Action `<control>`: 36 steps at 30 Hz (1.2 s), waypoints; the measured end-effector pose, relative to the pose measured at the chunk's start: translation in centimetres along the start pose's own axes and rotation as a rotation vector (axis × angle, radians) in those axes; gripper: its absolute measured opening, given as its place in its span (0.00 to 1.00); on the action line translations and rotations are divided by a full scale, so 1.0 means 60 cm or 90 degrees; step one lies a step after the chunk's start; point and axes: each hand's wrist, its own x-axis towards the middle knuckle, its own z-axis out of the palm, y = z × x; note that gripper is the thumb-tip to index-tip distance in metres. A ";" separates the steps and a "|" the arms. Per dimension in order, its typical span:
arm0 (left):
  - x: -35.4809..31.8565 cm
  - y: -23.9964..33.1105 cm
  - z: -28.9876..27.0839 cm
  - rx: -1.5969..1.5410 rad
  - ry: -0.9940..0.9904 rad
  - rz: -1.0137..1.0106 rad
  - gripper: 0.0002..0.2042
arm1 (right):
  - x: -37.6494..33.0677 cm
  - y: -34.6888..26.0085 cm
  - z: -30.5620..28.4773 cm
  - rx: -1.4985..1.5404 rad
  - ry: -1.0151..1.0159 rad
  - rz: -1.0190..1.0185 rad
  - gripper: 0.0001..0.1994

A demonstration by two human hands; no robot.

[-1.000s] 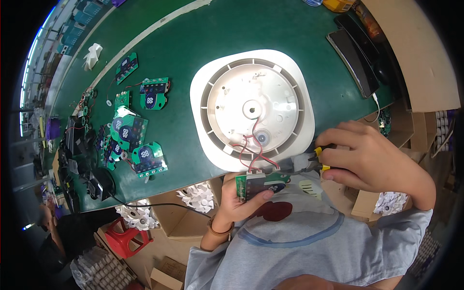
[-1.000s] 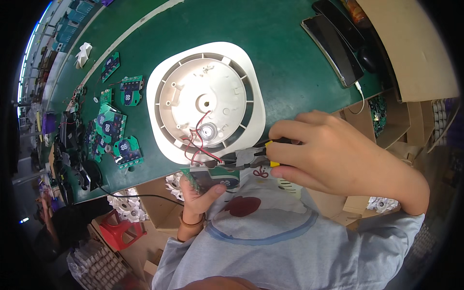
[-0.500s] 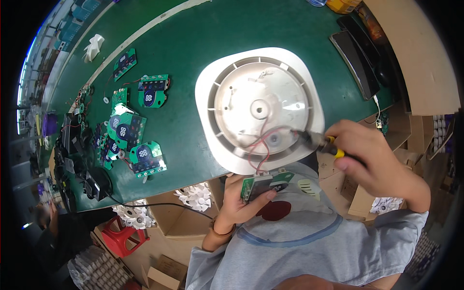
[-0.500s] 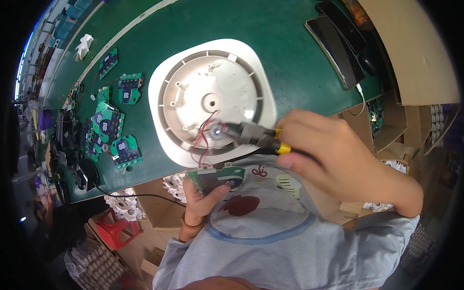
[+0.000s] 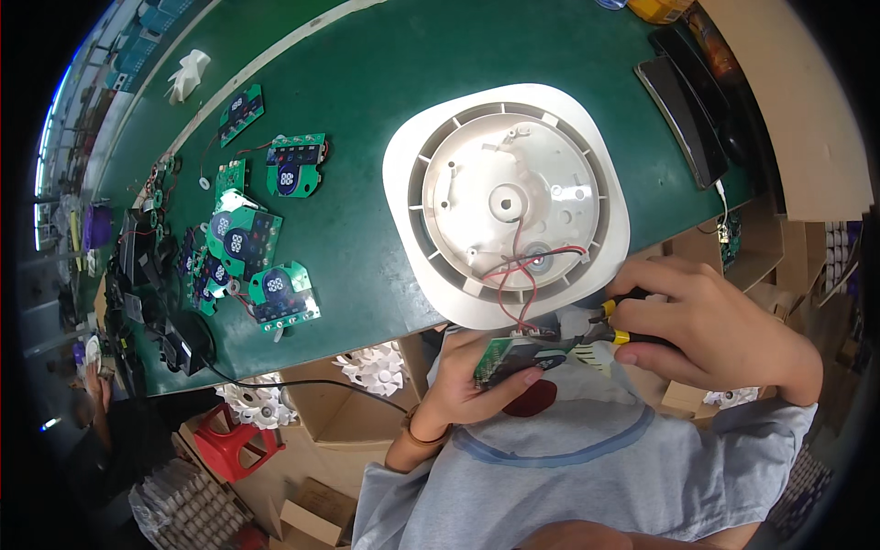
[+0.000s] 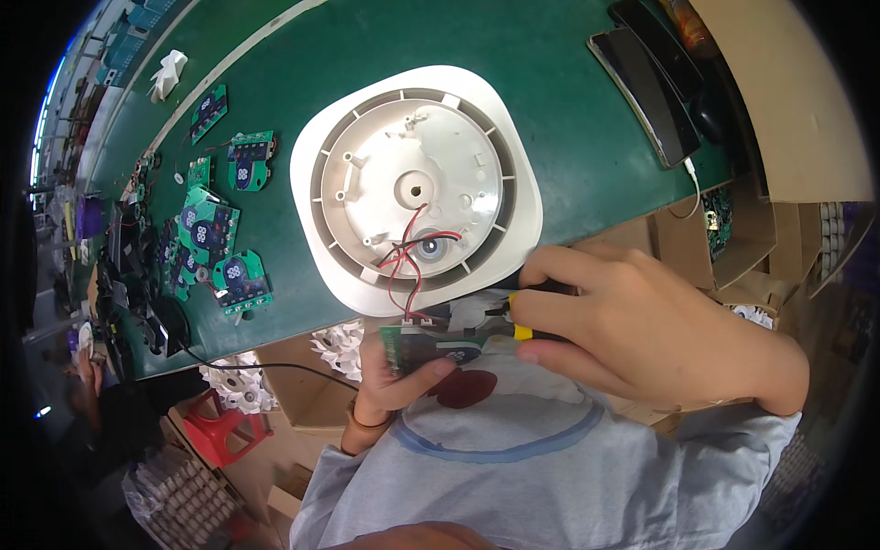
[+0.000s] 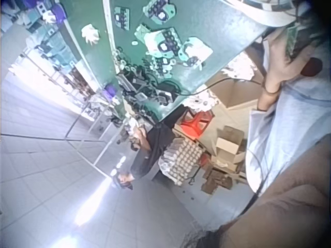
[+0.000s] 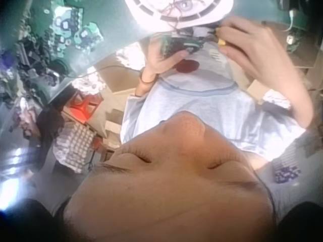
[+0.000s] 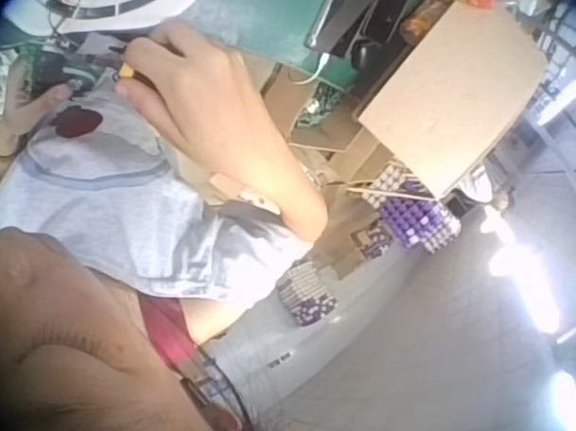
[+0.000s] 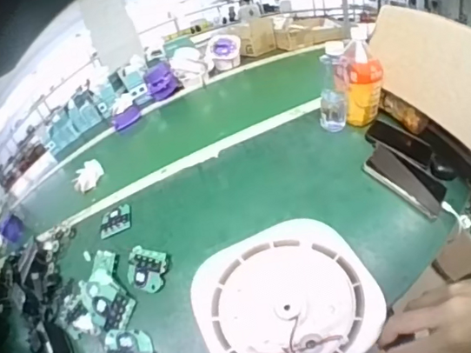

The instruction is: Assembling electronic components and wiring into plastic housings for an appliance.

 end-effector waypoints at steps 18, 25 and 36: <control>-0.005 0.035 0.025 0.489 0.067 0.109 0.11 | -0.004 -0.033 -0.017 0.024 -0.077 0.076 0.08; -0.006 0.040 0.030 0.499 0.074 0.112 0.13 | -0.004 -0.027 -0.013 0.045 -0.060 0.069 0.09; 0.002 0.045 0.011 0.254 -0.001 0.074 0.10 | -0.037 0.005 -0.030 0.060 0.022 0.048 0.09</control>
